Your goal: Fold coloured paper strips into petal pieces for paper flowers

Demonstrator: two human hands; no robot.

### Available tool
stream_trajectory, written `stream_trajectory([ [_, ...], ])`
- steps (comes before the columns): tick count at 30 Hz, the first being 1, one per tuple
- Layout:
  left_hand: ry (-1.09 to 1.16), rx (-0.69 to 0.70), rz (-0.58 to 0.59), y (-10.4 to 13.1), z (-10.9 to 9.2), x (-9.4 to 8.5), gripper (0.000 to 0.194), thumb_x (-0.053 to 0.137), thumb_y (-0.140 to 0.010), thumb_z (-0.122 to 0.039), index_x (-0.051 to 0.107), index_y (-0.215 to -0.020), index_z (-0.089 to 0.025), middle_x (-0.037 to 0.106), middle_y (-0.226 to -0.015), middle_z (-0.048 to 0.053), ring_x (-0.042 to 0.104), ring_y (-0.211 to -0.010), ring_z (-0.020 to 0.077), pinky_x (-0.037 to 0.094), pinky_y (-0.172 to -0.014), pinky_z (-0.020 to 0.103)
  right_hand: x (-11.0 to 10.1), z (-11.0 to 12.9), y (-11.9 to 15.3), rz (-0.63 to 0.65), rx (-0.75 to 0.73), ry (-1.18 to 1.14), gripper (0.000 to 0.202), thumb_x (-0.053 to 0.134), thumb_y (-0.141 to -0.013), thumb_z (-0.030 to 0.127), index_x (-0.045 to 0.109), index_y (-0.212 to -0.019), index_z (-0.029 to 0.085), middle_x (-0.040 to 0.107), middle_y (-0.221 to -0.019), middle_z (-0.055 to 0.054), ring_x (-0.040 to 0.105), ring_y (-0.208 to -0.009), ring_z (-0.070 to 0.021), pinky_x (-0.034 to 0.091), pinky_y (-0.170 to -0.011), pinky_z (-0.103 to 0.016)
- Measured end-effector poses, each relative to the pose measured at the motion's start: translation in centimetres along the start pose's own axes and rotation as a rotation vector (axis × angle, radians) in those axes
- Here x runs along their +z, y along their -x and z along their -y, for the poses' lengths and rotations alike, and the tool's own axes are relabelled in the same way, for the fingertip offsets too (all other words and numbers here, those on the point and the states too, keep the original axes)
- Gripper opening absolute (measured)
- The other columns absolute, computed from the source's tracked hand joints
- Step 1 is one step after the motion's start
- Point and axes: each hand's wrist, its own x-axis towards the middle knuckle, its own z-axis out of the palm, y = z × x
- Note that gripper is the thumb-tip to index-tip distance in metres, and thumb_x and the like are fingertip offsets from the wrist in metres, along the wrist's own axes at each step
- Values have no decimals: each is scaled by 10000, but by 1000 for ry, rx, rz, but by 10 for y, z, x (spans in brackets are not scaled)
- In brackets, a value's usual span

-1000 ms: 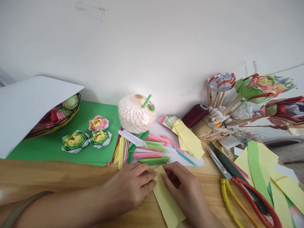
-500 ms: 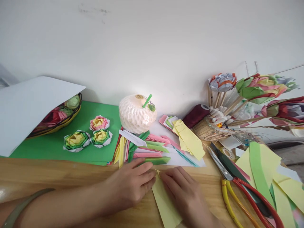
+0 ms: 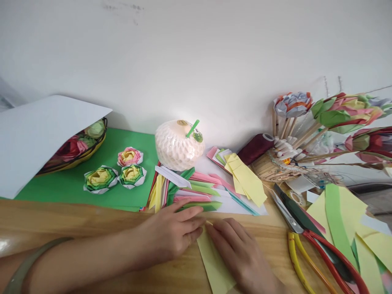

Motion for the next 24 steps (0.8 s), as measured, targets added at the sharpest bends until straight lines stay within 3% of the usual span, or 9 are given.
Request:
stream_trajectory([
  [5, -25, 33, -20, -4, 1, -2, 333, 325, -990, -118, 657, -968, -121, 702, -1047, 36, 569, -1055, 215, 397, -954, 395, -4, 2, -2, 36, 0, 25, 415, 221, -990, 131, 615, -863, 103, 610, -790, -102, 532, -700, -196, 480, -606, -300],
  [9, -29, 63, 5, -6, 1, -5, 365, 296, -991, -108, 661, -971, -101, 702, -1051, 51, 578, -1044, 218, 403, -949, 399, -3, 0, -2, 83, 20, -36, 344, 271, -977, 118, 612, -937, 101, 598, -787, -92, 528, -700, -198, 474, -594, -309],
  [15, -30, 79, 36, -6, 3, -6, 373, 291, -991, -111, 664, -984, -95, 703, -1051, 58, 583, -1048, 229, 420, -940, 397, -3, -6, 2, -5, 92, -213, 246, 387, -898, 44, 585, -1023, 118, 593, -843, -82, 508, -743, -178, 467, -623, -291],
  [20, -40, 73, 33, -4, 1, -4, 333, 330, -973, -104, 663, -972, -94, 699, -1058, 70, 588, -1039, 246, 424, -939, 418, -5, -8, 0, 140, 155, -232, 214, 440, -902, 63, 607, -1007, 144, 584, -882, -72, 497, -801, -197, 454, -678, -328],
  [24, -40, 56, 14, -4, -1, -4, 320, 347, -962, -106, 667, -970, -99, 703, -1033, 67, 588, -1032, 260, 428, -928, 416, -11, -19, 3, 168, 145, -227, 243, 490, -894, 82, 603, -1070, 206, 579, -927, -61, 487, -865, -209, 417, -718, -353],
])
